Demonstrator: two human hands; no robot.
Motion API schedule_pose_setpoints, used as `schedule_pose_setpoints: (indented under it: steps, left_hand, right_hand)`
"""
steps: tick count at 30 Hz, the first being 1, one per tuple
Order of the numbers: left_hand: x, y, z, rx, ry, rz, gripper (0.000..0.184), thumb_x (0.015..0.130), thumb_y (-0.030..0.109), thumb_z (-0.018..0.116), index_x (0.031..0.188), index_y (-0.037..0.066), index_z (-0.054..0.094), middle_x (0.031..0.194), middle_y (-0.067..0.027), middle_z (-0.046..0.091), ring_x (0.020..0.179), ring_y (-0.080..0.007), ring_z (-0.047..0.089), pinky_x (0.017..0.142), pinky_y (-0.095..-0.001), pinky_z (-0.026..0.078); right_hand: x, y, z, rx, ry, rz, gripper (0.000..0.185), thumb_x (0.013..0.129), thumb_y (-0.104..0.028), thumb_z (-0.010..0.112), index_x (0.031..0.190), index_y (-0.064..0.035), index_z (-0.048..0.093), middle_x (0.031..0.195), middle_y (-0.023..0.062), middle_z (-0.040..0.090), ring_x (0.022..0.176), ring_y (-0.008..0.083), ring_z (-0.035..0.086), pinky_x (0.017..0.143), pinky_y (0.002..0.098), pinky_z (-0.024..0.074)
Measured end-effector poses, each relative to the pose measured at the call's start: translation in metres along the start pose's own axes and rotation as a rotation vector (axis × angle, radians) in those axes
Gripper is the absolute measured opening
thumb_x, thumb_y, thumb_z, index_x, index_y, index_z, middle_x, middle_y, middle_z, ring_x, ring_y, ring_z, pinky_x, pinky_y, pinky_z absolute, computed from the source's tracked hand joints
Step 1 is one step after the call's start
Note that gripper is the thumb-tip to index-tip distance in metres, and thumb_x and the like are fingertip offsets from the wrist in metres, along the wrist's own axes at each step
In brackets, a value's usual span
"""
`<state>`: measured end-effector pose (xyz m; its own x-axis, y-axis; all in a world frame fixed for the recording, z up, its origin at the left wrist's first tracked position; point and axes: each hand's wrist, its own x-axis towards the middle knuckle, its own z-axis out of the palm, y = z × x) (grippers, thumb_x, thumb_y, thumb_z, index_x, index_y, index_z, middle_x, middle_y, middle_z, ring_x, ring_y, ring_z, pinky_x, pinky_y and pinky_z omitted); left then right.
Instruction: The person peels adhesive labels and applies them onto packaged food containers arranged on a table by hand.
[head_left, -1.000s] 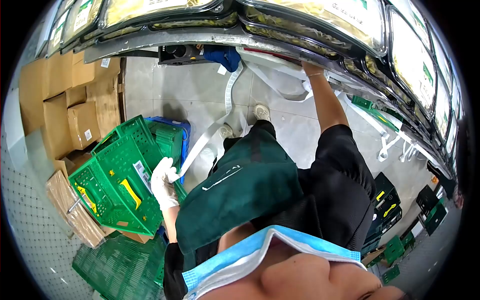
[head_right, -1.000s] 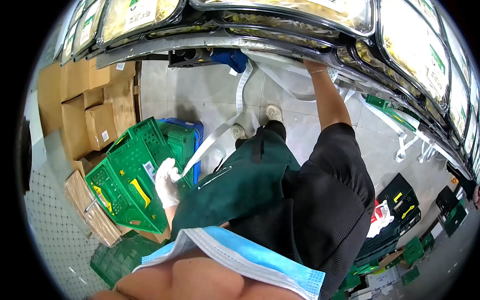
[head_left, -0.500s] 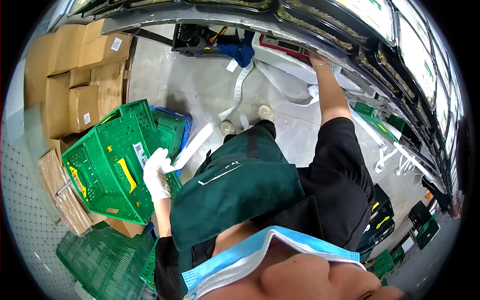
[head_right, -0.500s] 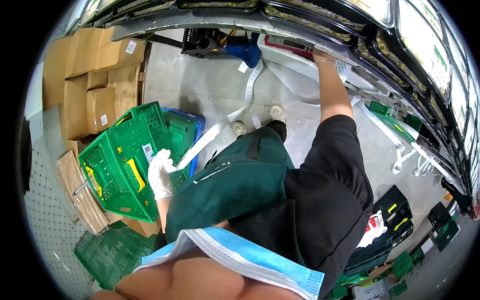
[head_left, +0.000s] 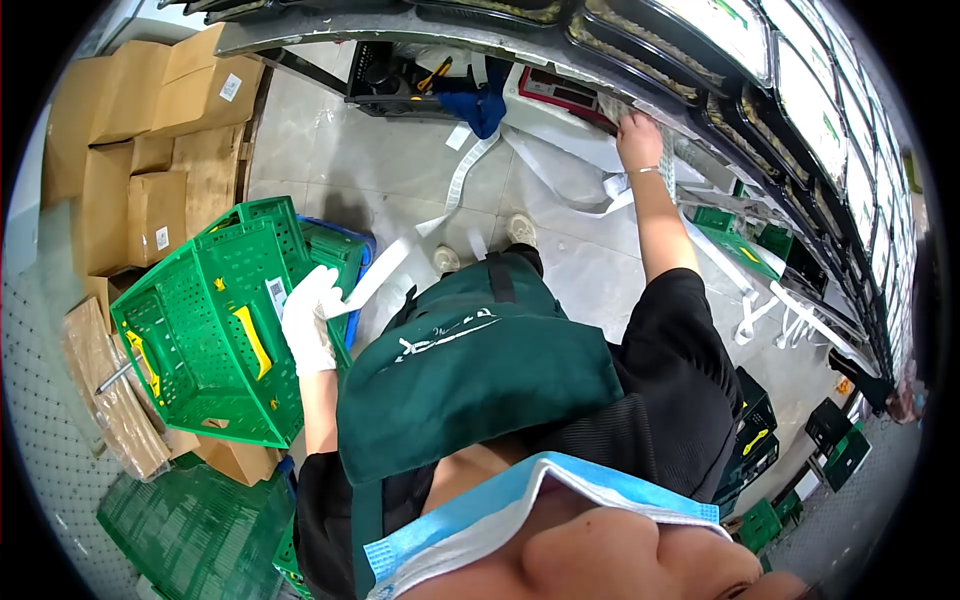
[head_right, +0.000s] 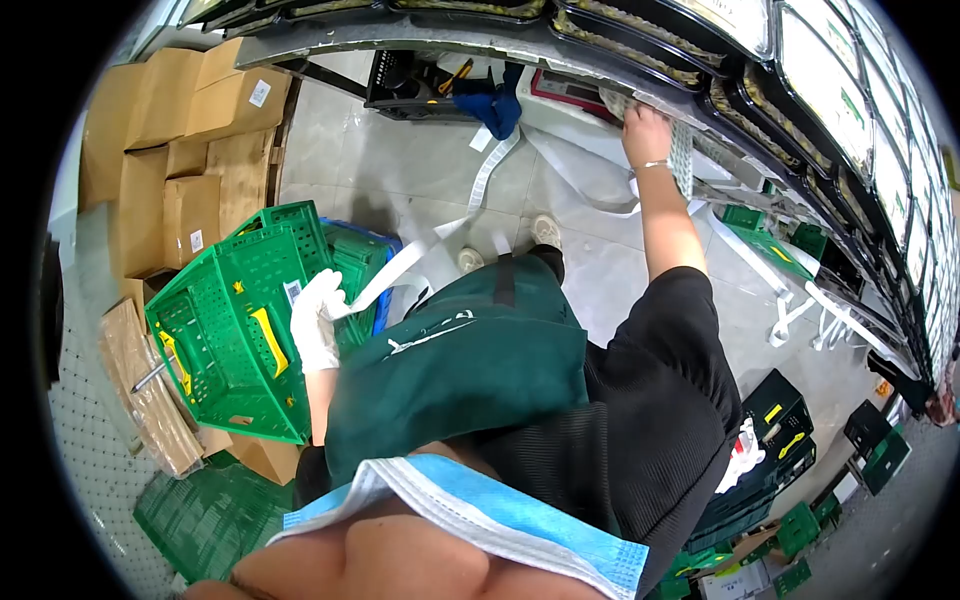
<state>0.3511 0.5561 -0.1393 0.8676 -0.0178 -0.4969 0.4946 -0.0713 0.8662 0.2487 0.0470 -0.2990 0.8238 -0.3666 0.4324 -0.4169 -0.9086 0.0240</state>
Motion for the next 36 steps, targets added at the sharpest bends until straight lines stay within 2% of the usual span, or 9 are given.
schedule_pose_setpoints:
  steps: [2, 9, 15, 17, 20, 22, 25, 29, 36]
  left_hand:
    - [0.003, 0.003, 0.007, -0.005, -0.036, -0.004, 0.031, 0.08, 0.013, 0.051, 0.103, -0.006, 0.053, 0.091, -0.014, 0.061, 0.069, -0.0182, 0.058, 0.062, -0.0259, 0.047]
    - [0.005, 0.01, 0.012, 0.033, -0.077, -0.021, 0.031, 0.081, 0.013, 0.049, 0.106, -0.006, 0.052, 0.093, -0.0145, 0.061, 0.067, -0.0162, 0.057, 0.06, -0.0238, 0.046]
    - [0.01, 0.014, 0.009, 0.097, -0.084, 0.062, 0.052, 0.083, 0.016, 0.05, 0.127, -0.002, 0.03, 0.106, -0.0109, 0.055, 0.067, -0.0099, 0.053, 0.061, -0.0222, 0.045]
    - [0.016, 0.009, -0.001, 0.345, -0.163, 0.205, 0.045, 0.083, 0.015, 0.049, 0.124, 0.0, 0.037, 0.105, -0.0083, 0.055, 0.065, -0.0088, 0.053, 0.059, -0.0212, 0.044]
    - [-0.005, 0.021, 0.015, 0.133, -0.116, 0.109, 0.039, 0.083, 0.015, 0.049, 0.118, -0.001, 0.045, 0.103, -0.0061, 0.056, 0.068, -0.0083, 0.053, 0.059, -0.02, 0.043]
    - [-0.004, 0.021, 0.021, 0.23, -0.101, 0.082, 0.036, 0.082, 0.016, 0.049, 0.112, -0.004, 0.049, 0.103, -0.0077, 0.057, 0.075, -0.0088, 0.055, 0.061, -0.0195, 0.044]
    - [0.003, 0.003, 0.012, 0.236, -0.125, 0.025, 0.031, 0.082, 0.016, 0.049, 0.104, -0.005, 0.054, 0.102, -0.0115, 0.058, 0.081, -0.0148, 0.056, 0.071, -0.0231, 0.044]
    - [0.01, -0.032, -0.006, 0.217, -0.084, 0.026, 0.022, 0.08, 0.014, 0.052, 0.093, -0.003, 0.056, 0.093, -0.0099, 0.06, 0.085, -0.0162, 0.054, 0.078, -0.0274, 0.041]
    - [0.024, -0.073, -0.03, 0.063, -0.051, -0.042, 0.023, 0.08, 0.013, 0.053, 0.097, -0.003, 0.055, 0.094, -0.0082, 0.058, 0.085, -0.0158, 0.054, 0.077, -0.0268, 0.042]
  right_hand:
    - [-0.014, -0.001, 0.007, -0.022, -0.132, 0.065, 0.008, 0.068, -0.011, 0.054, 0.075, -0.0132, 0.057, 0.086, 0.0025, 0.054, 0.078, 0.0228, 0.054, 0.064, 0.0344, 0.046]
    - [-0.021, -0.015, 0.03, 0.145, -0.068, 0.059, 0.022, 0.067, -0.008, 0.051, 0.084, -0.0169, 0.061, 0.091, -0.0006, 0.054, 0.082, 0.0214, 0.052, 0.067, 0.0351, 0.0466]
    - [-0.009, -0.023, 0.059, -0.003, -0.29, 0.097, 0.031, 0.075, -0.013, 0.044, 0.101, -0.0221, 0.058, 0.108, 0.0008, 0.053, 0.097, 0.0218, 0.049, 0.08, 0.0354, 0.0421]
    - [0.0, -0.025, 0.072, -0.066, -0.495, 0.181, 0.035, 0.078, -0.015, 0.041, 0.107, -0.0265, 0.055, 0.118, 0.002, 0.048, 0.106, 0.0235, 0.044, 0.084, 0.0377, 0.0394]
    - [0.005, -0.026, 0.093, -0.028, -0.647, 0.223, 0.035, 0.081, -0.022, 0.038, 0.113, -0.0283, 0.051, 0.125, 0.0016, 0.041, 0.116, 0.0235, 0.036, 0.09, 0.0415, 0.0336]
    - [0.011, -0.025, 0.106, -0.045, -0.758, 0.303, 0.037, 0.082, -0.023, 0.038, 0.117, -0.0281, 0.047, 0.13, 0.002, 0.036, 0.122, 0.0225, 0.03, 0.094, 0.043, 0.0284]
    - [0.01, -0.02, 0.123, -0.069, -0.834, 0.286, 0.039, 0.081, -0.023, 0.037, 0.119, -0.0259, 0.045, 0.13, 0.004, 0.035, 0.12, 0.0257, 0.03, 0.091, 0.0454, 0.0326]
    - [-0.004, -0.027, 0.125, -0.09, -0.728, 0.199, 0.054, 0.075, -0.023, 0.052, 0.126, -0.0249, 0.034, 0.134, 0.0044, 0.027, 0.117, 0.0312, 0.031, 0.092, 0.0441, 0.0329]
    - [-0.034, -0.072, 0.077, 0.006, -0.5, -0.018, 0.064, 0.067, -0.022, 0.063, 0.124, -0.0158, 0.037, 0.126, 0.0128, 0.037, 0.111, 0.0346, 0.035, 0.092, 0.0411, 0.033]
